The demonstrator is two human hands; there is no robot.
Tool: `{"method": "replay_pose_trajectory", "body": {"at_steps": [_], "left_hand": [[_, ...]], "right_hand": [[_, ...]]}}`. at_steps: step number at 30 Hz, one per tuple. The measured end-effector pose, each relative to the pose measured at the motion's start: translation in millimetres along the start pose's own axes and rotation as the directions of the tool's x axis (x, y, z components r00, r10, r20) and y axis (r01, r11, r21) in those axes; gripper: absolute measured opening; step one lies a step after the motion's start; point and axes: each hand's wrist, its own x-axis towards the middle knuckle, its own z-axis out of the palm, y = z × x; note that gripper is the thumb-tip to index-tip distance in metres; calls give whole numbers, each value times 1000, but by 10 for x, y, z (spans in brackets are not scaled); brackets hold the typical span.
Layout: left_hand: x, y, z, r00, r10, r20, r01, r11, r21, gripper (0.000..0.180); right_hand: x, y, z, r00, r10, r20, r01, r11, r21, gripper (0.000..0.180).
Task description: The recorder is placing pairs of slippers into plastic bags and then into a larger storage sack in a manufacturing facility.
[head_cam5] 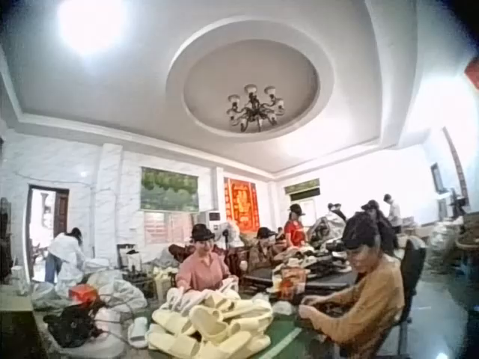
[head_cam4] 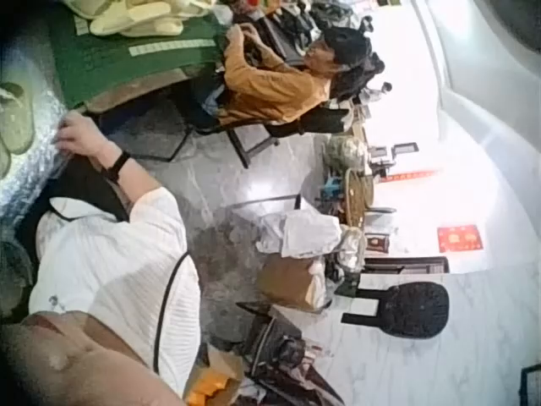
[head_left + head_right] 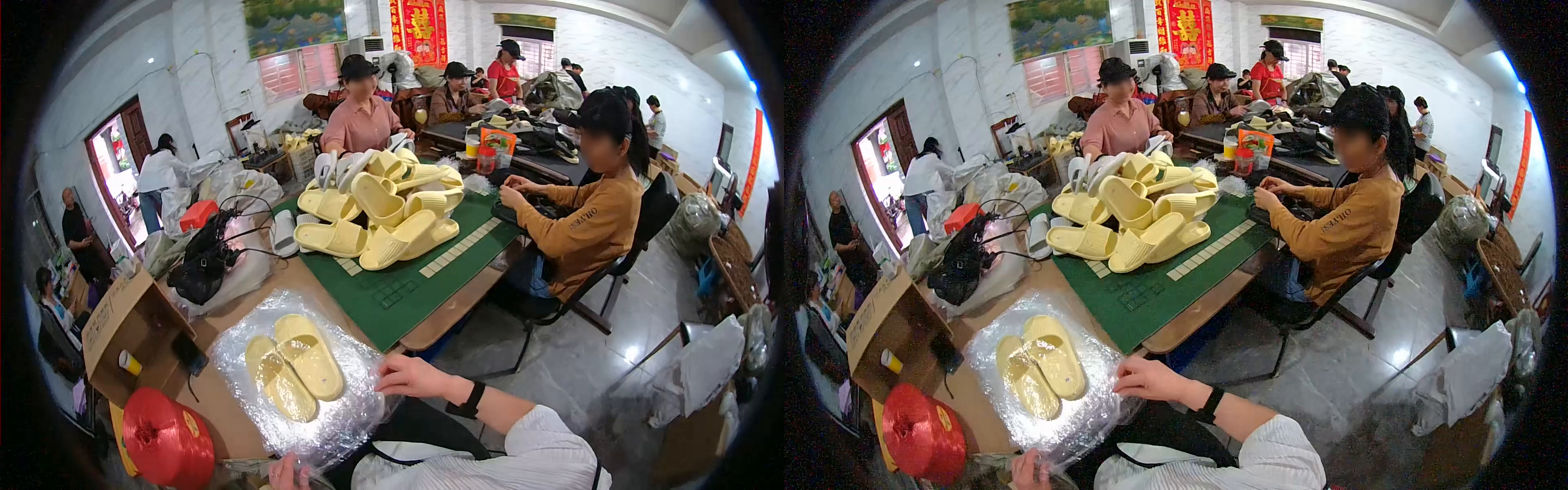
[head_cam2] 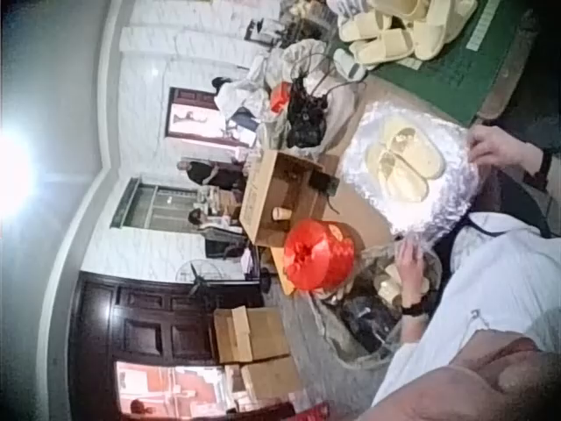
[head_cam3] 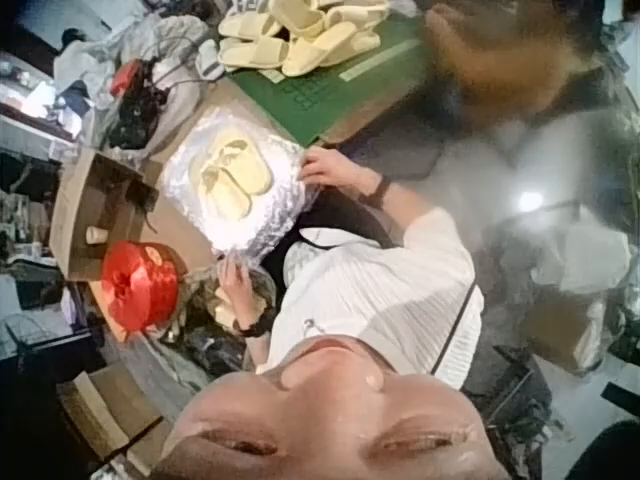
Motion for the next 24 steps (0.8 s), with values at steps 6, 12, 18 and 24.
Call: {"method": "replay_pose_trajectory", "body": {"at_steps": [6,12,18,24], "left_hand": [[148,-176,101,964,-258,-63,255,966,-47,11],[665,-311,55,941,-326,-92,330,943,33,23],[792,-455,272,705,-705,80,642,585,-496,35],[815,-586,526,764,-642,-61,636,766,-88,41]], "right_hand": [[175,196,143,983,142,-120,-138,990,37,15],[594,79,83,944,167,-284,-159,986,54,15],[843,196,358,837,481,-261,-394,861,323,31],[739,406,650,818,369,-441,-486,854,-187,37]]}}
